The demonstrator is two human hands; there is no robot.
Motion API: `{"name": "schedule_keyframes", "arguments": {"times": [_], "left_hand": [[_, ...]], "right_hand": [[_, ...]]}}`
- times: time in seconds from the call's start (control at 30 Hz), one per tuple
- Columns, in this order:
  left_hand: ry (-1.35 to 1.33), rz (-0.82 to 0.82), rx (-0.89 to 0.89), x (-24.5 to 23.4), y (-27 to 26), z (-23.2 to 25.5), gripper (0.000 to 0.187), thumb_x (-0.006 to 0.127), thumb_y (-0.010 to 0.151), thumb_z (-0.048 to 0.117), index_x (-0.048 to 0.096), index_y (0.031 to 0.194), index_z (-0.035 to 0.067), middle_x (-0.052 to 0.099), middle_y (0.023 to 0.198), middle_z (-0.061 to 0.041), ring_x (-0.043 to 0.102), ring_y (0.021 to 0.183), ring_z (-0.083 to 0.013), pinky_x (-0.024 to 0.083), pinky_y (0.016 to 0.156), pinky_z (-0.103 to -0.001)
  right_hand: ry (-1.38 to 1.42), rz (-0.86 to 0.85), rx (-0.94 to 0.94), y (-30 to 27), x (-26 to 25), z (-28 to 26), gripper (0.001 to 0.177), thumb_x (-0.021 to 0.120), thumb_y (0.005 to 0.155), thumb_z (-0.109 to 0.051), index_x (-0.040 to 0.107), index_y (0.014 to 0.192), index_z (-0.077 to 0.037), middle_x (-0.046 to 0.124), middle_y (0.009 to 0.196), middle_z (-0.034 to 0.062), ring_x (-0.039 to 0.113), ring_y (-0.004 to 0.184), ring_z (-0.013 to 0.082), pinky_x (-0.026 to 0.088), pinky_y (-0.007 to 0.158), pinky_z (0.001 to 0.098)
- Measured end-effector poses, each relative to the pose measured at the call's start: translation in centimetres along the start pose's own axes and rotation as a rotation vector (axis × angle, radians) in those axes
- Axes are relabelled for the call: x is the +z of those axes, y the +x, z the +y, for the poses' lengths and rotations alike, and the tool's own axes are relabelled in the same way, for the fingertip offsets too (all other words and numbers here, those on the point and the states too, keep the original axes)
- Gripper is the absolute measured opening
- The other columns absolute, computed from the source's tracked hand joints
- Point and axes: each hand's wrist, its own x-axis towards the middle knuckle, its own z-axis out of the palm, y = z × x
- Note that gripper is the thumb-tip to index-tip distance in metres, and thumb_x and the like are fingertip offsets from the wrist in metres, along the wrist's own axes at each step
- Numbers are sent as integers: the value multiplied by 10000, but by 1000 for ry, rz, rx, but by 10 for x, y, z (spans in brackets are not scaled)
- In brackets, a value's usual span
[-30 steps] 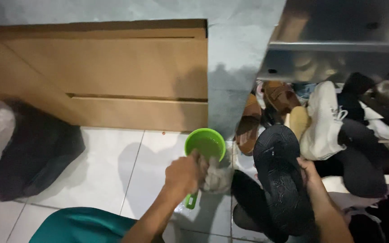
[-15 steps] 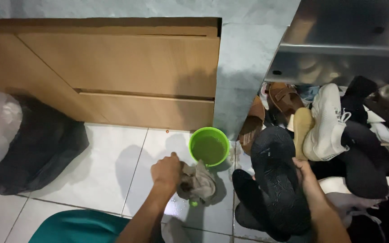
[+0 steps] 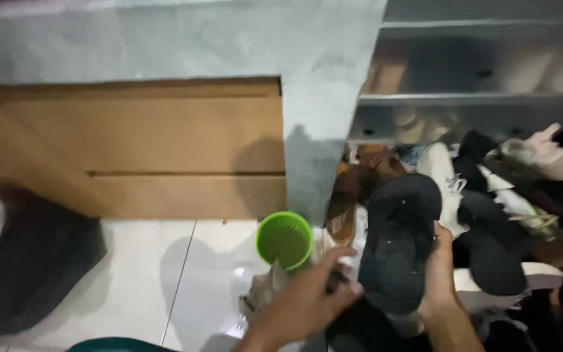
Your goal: The person sits on the floor and wipes a black sneaker with a cloth dipped in a green cup of liquid. They then place the shoe on a transparent shoe rack and proceed to wipe a black slip-on shoe with the same cloth.
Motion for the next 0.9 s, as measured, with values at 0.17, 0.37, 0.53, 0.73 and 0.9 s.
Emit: {"name": "schedule_keyframes", "arguments": {"times": [0.17, 0.37, 0.53, 0.73, 0.9], "left_hand": [[-1097, -28, 236, 44, 60, 1, 563, 704, 921, 100, 520, 1452, 135, 728, 979, -136, 745, 776, -194, 665, 656, -314], [-1122, 130, 294, -9, 74, 75, 501, 771, 869, 87, 583, 1331, 37, 493, 705, -84, 603, 651, -166, 648, 711, -363], [-716, 371, 642, -39, 62, 135, 490, 636, 947, 240, 538, 1409, 110, 653, 1087, -116, 661, 908, -188, 563, 797, -319], [-26, 841, 1072, -44, 59, 194, 390, 708, 887, 92, 646, 1260, 191, 604, 1352, -142, 623, 1221, -360, 579, 896, -450], [467, 1099, 1206, -53, 67, 231, 264, 648, 1041, 85, 583, 1297, 97, 671, 1284, -169, 619, 1271, -449, 530, 891, -532]], "right_hand": [[178, -111, -185, -7, 28, -41, 540, 406, 960, -604, 656, 1233, -211, 715, 1116, 105, 650, 928, 310, 520, 850, 450], [-6, -218, -257, -37, 71, -136, 558, 378, 1009, -520, 602, 1371, -160, 668, 1375, 122, 631, 1197, 270, 483, 1062, 452], [-224, -223, -249, -106, 92, -216, 638, 330, 977, -508, 493, 1502, -186, 612, 1480, 129, 582, 1329, 303, 424, 1143, 529], [-174, -435, -364, -29, 57, -274, 589, 341, 1061, -589, 575, 1377, -150, 660, 1289, 135, 624, 1101, 279, 490, 986, 464], [-84, -427, -433, 9, 57, -300, 445, 427, 1082, -574, 629, 1278, -229, 712, 1183, 30, 646, 971, 155, 519, 824, 317]]}}
